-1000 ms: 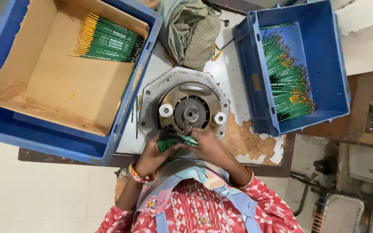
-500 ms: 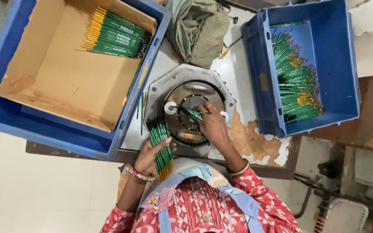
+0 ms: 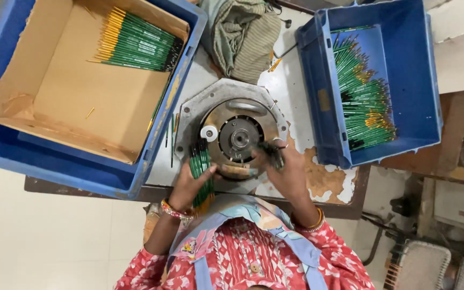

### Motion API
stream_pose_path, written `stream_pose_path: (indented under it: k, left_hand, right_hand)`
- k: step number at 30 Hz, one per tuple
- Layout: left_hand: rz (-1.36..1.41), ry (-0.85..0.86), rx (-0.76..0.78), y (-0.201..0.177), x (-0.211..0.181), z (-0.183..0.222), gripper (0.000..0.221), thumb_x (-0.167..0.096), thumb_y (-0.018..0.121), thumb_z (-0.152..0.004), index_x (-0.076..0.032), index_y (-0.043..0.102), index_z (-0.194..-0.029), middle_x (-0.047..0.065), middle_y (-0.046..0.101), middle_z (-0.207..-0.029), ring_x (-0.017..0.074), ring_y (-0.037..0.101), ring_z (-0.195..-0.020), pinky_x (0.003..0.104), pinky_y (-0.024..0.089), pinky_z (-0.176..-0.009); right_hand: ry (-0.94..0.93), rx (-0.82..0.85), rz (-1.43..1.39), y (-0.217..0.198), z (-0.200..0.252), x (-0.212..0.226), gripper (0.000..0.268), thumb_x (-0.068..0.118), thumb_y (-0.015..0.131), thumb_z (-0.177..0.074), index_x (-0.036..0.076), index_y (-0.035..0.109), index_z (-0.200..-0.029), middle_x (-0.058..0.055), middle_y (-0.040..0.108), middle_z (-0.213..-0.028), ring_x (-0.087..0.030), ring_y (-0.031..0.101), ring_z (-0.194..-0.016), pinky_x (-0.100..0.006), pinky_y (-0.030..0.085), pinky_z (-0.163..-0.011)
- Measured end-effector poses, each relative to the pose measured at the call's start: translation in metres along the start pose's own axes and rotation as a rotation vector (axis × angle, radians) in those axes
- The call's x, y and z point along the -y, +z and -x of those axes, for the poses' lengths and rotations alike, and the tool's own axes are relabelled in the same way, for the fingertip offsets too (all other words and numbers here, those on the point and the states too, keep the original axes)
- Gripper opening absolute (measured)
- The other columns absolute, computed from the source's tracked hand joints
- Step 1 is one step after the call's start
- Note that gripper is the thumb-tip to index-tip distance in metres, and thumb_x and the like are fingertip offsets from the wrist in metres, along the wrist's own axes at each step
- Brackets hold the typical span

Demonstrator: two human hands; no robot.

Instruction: Placing green plastic-coated rods into a circular assembly fixture and then sorting them into bins.

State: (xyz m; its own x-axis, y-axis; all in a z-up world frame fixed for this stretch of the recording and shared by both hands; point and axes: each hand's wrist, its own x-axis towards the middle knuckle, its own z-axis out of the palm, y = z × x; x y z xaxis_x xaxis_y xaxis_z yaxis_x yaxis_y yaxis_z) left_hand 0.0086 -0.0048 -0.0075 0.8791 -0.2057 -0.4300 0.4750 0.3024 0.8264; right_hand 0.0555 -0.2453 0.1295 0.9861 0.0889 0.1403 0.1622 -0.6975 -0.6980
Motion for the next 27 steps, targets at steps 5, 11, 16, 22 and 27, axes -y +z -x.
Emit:
stream_pose_path:
  k: [5,11,16,22,27]
  left_hand:
    - [0.305,-0.1,0.01,0.012,-0.023,0.012,0.026,-0.014,0.075,-0.089,-0.005,0.062,-0.11,0.009,0.076,-0.096,0.0193,0.074,-0.079,0.034,0.06,-0.069]
    - [0.436,-0.212,-0.006,0.002,-0.001,0.015,0.028,-0.011,0.074,-0.09,-0.001,0.066,-0.114,0.008,0.075,-0.097,0.0194,0.074,-0.084,0.035,0.061,-0.073]
    - [0.305,-0.008,0.006,0.013,-0.018,0.015,0.028,-0.005,0.078,-0.088,-0.001,0.064,-0.112,0.01,0.076,-0.095,0.0208,0.075,-0.083,0.036,0.063,-0.075]
    - [-0.391,0.373,0.146,0.01,-0.032,0.01,0.026,-0.01,0.078,-0.091,0.001,0.074,-0.114,0.009,0.078,-0.103,0.0149,0.07,-0.089,0.026,0.056,-0.079]
    - [0.088,-0.026,-0.01,-0.007,0.01,-0.007,0.03,-0.017,0.078,-0.094,0.002,0.063,-0.11,0.011,0.074,-0.095,0.0202,0.075,-0.075,0.034,0.059,-0.067]
  right_hand:
    - [-0.127,0.26,0.378,0.045,-0.019,-0.049,0.064,0.002,0.074,-0.071,0.001,0.056,-0.132,-0.022,0.068,-0.09,-0.043,0.067,-0.082,-0.052,0.052,-0.073]
    - [-0.116,0.218,0.334,0.068,-0.019,-0.062,0.05,0.005,0.075,-0.077,0.005,0.059,-0.124,-0.021,0.069,-0.097,-0.043,0.066,-0.086,-0.052,0.053,-0.074]
    - [0.03,0.119,-0.004,0.038,-0.016,0.0,0.033,0.009,0.074,-0.089,0.005,0.068,-0.121,-0.02,0.071,-0.094,-0.04,0.071,-0.086,-0.046,0.054,-0.07]
    - [-0.237,0.531,0.001,0.02,0.003,-0.003,0.029,0.014,0.079,-0.086,0.003,0.067,-0.111,-0.019,0.072,-0.095,-0.04,0.071,-0.089,-0.044,0.054,-0.076]
    - [-0.279,0.065,0.367,0.007,-0.016,-0.015,0.052,0.003,0.072,-0.071,0.002,0.06,-0.121,-0.021,0.069,-0.097,-0.043,0.067,-0.088,-0.05,0.054,-0.078]
